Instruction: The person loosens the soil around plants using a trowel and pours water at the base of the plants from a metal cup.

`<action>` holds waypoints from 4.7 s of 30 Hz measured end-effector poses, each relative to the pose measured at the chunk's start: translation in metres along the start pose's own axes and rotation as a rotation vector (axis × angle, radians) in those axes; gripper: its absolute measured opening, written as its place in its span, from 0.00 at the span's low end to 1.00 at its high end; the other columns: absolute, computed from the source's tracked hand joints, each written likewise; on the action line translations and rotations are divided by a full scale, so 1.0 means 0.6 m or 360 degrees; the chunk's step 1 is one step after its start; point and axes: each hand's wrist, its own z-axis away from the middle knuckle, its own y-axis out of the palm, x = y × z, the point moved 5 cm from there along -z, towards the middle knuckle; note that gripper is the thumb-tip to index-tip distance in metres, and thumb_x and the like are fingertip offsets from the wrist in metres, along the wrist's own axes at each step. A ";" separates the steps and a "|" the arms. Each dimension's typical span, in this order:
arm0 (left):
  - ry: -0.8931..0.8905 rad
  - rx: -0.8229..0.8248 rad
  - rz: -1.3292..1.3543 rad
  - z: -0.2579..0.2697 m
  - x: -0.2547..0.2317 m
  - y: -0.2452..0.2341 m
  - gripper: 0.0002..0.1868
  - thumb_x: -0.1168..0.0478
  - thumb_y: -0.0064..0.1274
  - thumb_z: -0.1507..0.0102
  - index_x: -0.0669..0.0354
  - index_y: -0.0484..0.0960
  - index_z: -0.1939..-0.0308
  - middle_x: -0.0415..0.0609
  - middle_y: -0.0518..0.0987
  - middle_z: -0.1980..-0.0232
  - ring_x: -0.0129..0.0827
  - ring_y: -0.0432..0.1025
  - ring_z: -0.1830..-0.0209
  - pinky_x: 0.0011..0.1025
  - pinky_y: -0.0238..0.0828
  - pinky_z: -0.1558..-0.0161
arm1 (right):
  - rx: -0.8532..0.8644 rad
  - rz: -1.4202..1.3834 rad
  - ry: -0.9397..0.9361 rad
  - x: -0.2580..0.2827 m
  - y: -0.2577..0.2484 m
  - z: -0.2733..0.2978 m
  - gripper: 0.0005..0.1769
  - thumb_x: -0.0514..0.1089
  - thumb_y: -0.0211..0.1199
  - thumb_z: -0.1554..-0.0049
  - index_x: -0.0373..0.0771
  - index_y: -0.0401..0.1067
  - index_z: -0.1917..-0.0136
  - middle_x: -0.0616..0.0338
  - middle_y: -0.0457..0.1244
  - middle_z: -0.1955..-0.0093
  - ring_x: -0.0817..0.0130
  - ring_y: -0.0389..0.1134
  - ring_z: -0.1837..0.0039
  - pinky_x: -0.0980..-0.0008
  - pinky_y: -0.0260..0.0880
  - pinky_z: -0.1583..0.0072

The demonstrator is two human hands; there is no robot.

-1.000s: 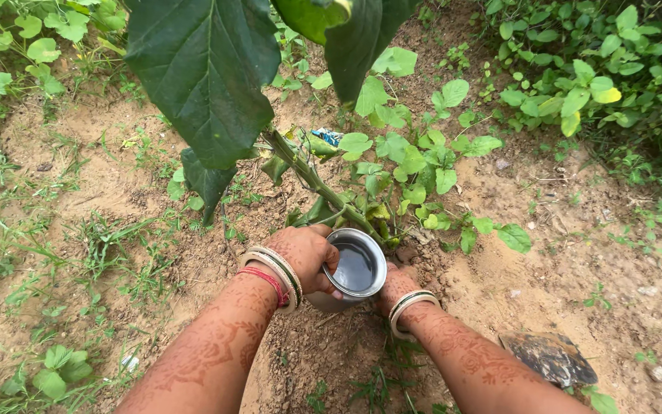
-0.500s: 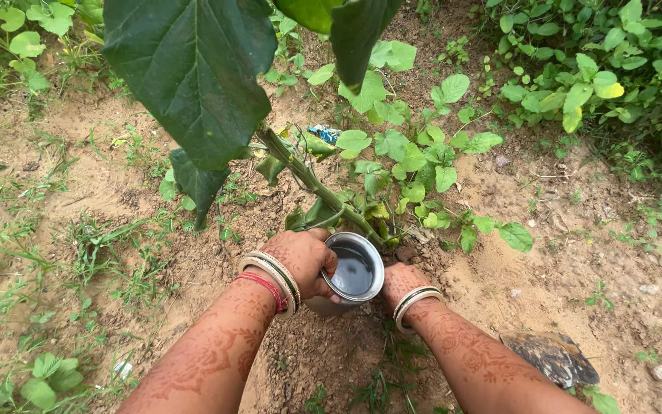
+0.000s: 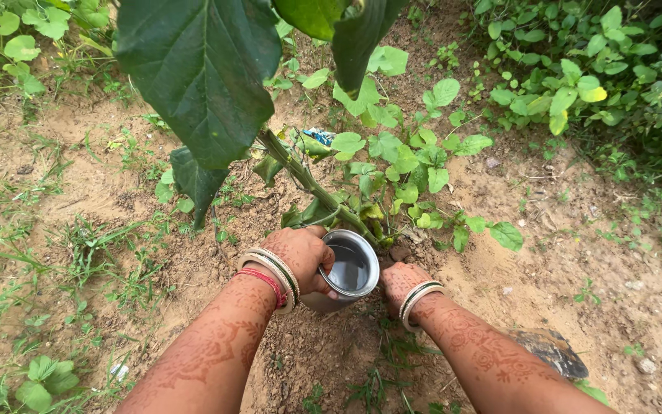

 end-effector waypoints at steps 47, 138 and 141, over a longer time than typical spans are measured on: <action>-0.0027 0.0050 -0.0074 -0.017 -0.025 0.000 0.26 0.36 0.73 0.55 0.37 0.89 0.58 0.43 0.78 0.45 0.43 0.76 0.45 0.41 0.74 0.45 | -0.0093 -0.0087 -0.0293 -0.048 0.112 0.001 0.13 0.36 0.62 0.54 0.53 0.79 0.60 0.56 0.71 0.57 0.55 0.73 0.51 0.59 0.75 0.48; -0.0061 0.0002 -0.0162 0.009 -0.043 -0.037 0.26 0.35 0.71 0.53 0.36 0.89 0.56 0.42 0.76 0.44 0.42 0.76 0.43 0.42 0.74 0.44 | -0.0277 0.0065 0.0341 -0.090 -0.054 0.065 0.16 0.38 0.58 0.44 0.45 0.75 0.43 0.50 0.69 0.42 0.54 0.70 0.37 0.56 0.72 0.38; -0.0038 -0.0036 -0.0172 0.008 -0.054 -0.050 0.27 0.34 0.71 0.53 0.37 0.88 0.56 0.44 0.76 0.45 0.42 0.75 0.43 0.41 0.73 0.44 | -0.0300 0.0101 0.0352 -0.133 -0.057 0.086 0.13 0.44 0.60 0.44 0.43 0.75 0.45 0.49 0.69 0.41 0.53 0.69 0.36 0.57 0.70 0.36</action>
